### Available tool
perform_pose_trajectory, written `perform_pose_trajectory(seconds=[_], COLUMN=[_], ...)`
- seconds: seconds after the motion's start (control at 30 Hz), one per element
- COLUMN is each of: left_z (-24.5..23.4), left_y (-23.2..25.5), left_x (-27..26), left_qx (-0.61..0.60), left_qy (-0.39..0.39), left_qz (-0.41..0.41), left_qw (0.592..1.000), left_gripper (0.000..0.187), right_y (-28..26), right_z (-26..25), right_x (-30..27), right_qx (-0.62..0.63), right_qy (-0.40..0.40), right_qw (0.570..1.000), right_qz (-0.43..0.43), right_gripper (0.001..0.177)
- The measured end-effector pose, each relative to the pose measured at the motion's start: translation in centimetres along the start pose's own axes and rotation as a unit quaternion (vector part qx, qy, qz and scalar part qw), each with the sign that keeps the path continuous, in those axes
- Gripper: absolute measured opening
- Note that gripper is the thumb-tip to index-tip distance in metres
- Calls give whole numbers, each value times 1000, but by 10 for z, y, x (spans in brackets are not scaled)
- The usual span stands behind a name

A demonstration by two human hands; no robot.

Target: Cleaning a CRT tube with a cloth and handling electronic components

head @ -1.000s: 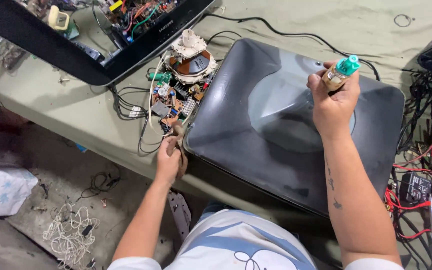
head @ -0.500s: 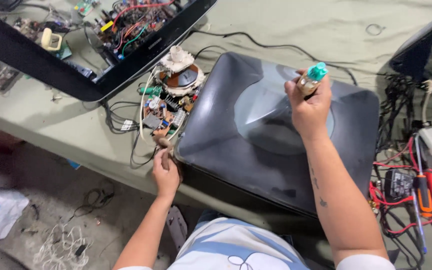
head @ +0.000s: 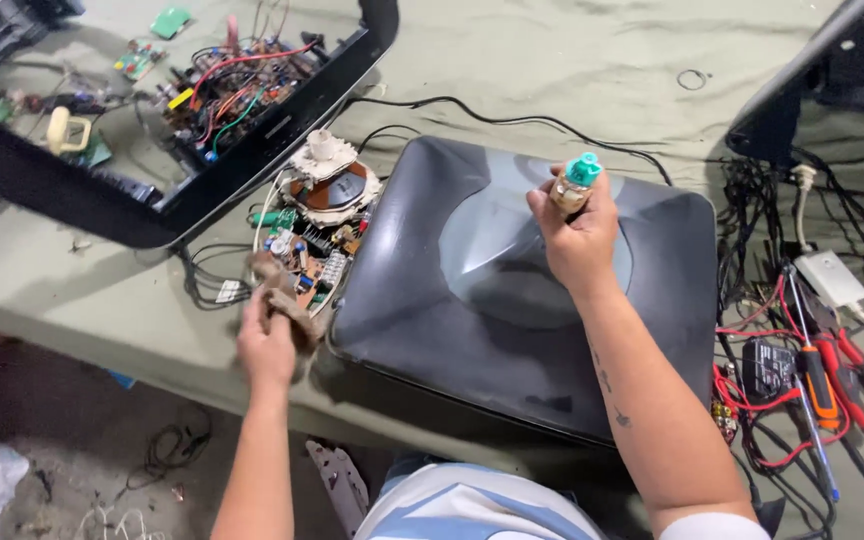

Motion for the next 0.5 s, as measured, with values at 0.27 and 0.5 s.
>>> perform_pose_trajectory(seconds=[0.27, 0.5], left_z=[50, 65], left_y=[59, 2], left_x=[-45, -121], left_qx=[83, 85], left_qy=[-107, 59], left_qz=[378, 470], left_qw=[916, 877], left_gripper=[45, 44], right_y=[1, -24], right_z=[0, 1], right_x=[-3, -2], right_qx=[25, 0], right_qy=[-3, -31], right_qw=[1000, 999], right_qz=[9, 42], right_gripper=[36, 26])
Point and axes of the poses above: each hand's wrist, its own x-axis towards the middle knuckle, its own z-axis out of the palm, y = z × x, the point moved 2 cm from there along x, towards the middle knuckle, and after that the axes turned 8 degrees about x, right-handed, at the moved point
